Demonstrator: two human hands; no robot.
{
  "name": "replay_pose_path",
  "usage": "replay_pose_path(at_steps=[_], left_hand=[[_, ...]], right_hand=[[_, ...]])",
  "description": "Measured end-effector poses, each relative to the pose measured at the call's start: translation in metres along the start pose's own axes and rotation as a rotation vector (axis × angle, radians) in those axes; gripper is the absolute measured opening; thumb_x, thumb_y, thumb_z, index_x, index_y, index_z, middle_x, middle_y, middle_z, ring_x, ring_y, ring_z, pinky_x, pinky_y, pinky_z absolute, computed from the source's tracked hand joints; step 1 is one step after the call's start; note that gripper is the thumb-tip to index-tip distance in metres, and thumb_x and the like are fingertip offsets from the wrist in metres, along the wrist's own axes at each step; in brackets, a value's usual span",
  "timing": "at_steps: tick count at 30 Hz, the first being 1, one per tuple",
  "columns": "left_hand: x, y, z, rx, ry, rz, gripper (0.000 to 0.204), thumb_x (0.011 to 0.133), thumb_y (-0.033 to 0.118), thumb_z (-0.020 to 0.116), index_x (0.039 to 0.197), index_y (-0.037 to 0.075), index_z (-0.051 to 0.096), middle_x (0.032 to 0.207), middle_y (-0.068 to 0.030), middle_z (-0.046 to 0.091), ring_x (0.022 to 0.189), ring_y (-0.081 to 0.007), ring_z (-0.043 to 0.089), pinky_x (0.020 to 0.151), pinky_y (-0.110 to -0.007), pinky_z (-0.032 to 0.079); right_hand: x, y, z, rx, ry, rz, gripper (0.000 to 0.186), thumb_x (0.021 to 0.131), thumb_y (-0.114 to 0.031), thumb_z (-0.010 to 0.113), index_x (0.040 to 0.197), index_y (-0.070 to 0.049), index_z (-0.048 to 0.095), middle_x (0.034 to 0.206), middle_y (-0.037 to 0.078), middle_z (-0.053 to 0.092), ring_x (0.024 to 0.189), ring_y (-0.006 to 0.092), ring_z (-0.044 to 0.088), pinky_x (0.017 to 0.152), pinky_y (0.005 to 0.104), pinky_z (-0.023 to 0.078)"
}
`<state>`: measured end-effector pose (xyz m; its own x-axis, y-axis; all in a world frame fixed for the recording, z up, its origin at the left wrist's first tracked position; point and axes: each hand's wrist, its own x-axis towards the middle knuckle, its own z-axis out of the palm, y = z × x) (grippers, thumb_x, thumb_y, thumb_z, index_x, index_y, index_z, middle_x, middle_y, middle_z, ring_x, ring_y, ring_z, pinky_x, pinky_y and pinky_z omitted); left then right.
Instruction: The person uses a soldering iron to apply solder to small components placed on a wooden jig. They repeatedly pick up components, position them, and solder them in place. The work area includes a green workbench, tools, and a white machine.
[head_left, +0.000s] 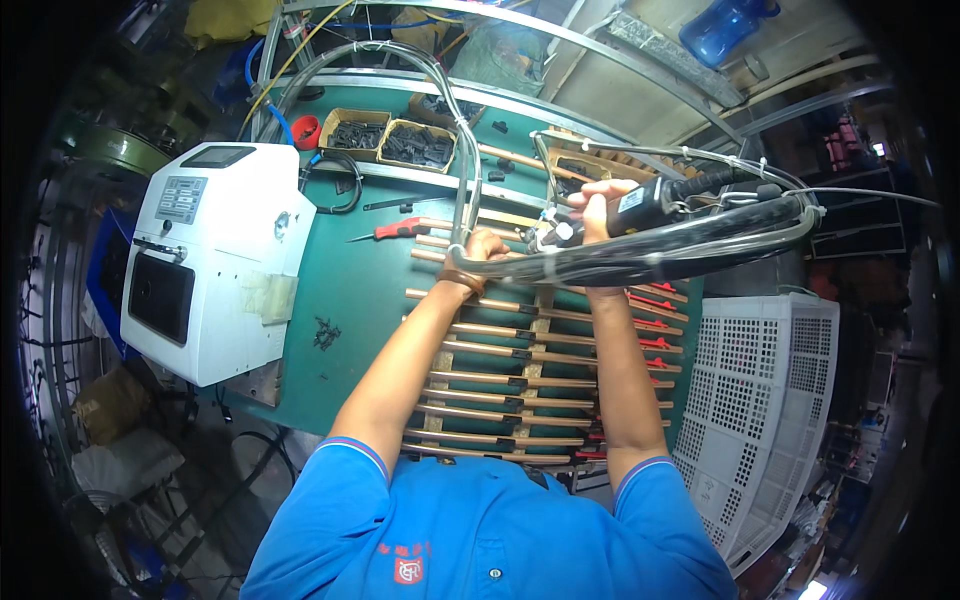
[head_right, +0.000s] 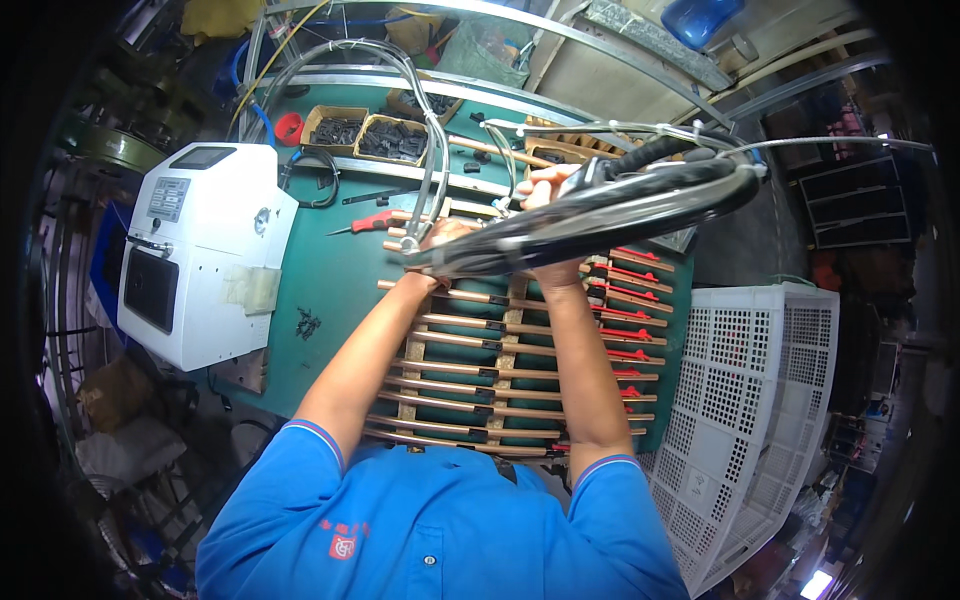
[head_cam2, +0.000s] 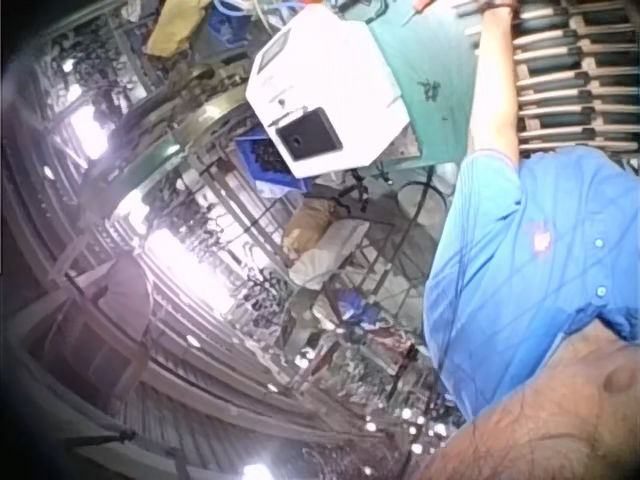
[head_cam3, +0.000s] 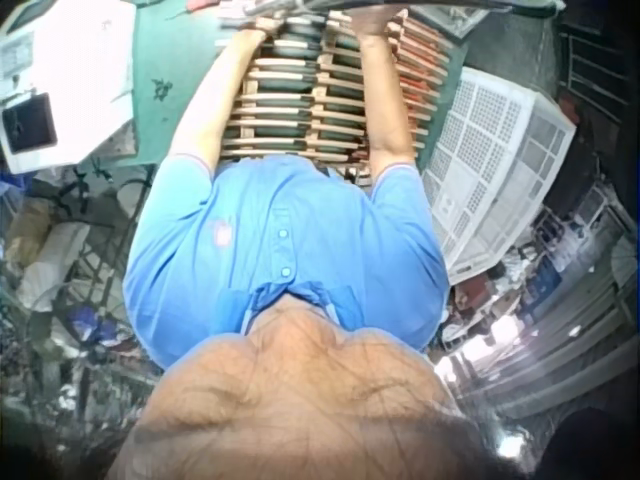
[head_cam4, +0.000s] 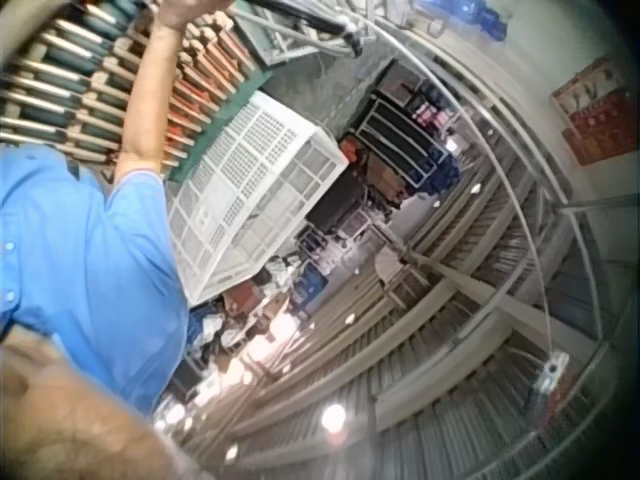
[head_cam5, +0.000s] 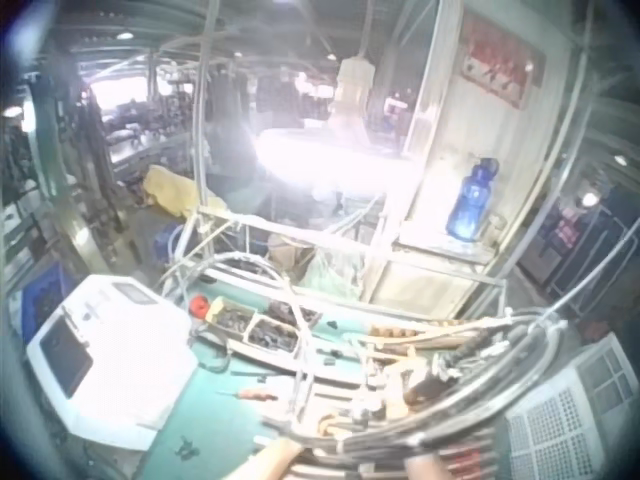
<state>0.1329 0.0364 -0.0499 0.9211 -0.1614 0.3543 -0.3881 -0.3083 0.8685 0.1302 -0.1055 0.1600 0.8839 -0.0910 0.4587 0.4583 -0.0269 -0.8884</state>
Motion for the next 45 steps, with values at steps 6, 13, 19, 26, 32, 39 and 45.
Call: replay_pose_path(at_steps=[6,13,19,26,32,39,45], left_hand=[[0.002,0.027,-0.012,0.323,-0.115,-0.051,0.012,0.072,0.016,0.072,0.084,0.015,0.070,0.086,-0.0027,0.064,0.091,-0.0242,0.058,0.081,-0.038,0.041],[-0.016,0.056,-0.010,0.302,-0.055,0.150,0.016,0.072,0.011,0.072,0.087,0.011,0.069,0.094,-0.0035,0.064,0.094,-0.0259,0.058,0.083,-0.038,0.043],[-0.022,0.057,0.012,0.311,-0.118,0.111,0.027,0.068,0.018,0.076,0.093,0.014,0.068,0.097,-0.0024,0.064,0.098,-0.0253,0.056,0.086,-0.038,0.042],[-0.021,0.051,0.019,0.286,-0.107,0.024,0.023,0.064,0.015,0.077,0.083,0.011,0.065,0.089,-0.0028,0.064,0.090,-0.0261,0.057,0.081,-0.038,0.044],[-0.024,0.043,0.025,0.214,-0.075,-0.024,0.025,0.062,0.015,0.079,0.080,0.007,0.063,0.079,-0.0060,0.063,0.079,-0.0265,0.061,0.069,-0.039,0.047],[-0.023,0.053,0.024,0.343,-0.270,-0.336,0.033,0.073,0.027,0.075,0.097,0.007,0.066,0.099,-0.0109,0.065,0.098,-0.0296,0.060,0.087,-0.039,0.046],[-0.028,0.040,0.033,0.455,-0.064,-0.090,0.033,0.072,0.029,0.073,0.096,0.007,0.066,0.092,-0.0160,0.065,0.089,-0.0334,0.061,0.080,-0.041,0.048]], right_hand=[[0.033,-0.083,-0.017,0.005,0.218,-0.126,0.026,0.082,0.006,0.049,0.108,0.002,0.047,0.094,0.012,0.060,0.080,0.0207,0.065,0.062,0.0283,0.058],[0.019,-0.093,-0.029,0.064,0.239,-0.121,0.029,0.078,0.007,0.052,0.106,0.002,0.047,0.084,0.012,0.063,0.066,0.0175,0.064,0.058,0.0276,0.055],[-0.001,-0.085,-0.018,0.047,0.306,-0.102,0.023,0.076,0.008,0.053,0.097,0.001,0.049,0.076,0.008,0.062,0.060,0.0141,0.061,0.056,0.0256,0.052],[-0.009,-0.057,-0.017,0.063,0.352,-0.111,0.020,0.073,0.009,0.059,0.089,0.000,0.052,0.077,0.005,0.058,0.067,0.0118,0.058,0.065,0.0254,0.052],[-0.010,-0.014,-0.032,0.019,0.190,-0.183,0.033,0.081,0.001,0.063,0.111,-0.001,0.048,0.088,0.007,0.056,0.080,0.0135,0.055,0.067,0.0270,0.052],[-0.019,0.004,-0.031,-0.067,0.175,-0.167,0.027,0.087,0.002,0.054,0.112,-0.006,0.046,0.087,0.008,0.055,0.072,0.0111,0.055,0.063,0.0235,0.051],[-0.026,0.012,-0.030,-0.042,0.227,-0.136,0.026,0.089,0.003,0.050,0.112,-0.008,0.045,0.086,0.008,0.055,0.068,0.0109,0.056,0.061,0.0225,0.050]])
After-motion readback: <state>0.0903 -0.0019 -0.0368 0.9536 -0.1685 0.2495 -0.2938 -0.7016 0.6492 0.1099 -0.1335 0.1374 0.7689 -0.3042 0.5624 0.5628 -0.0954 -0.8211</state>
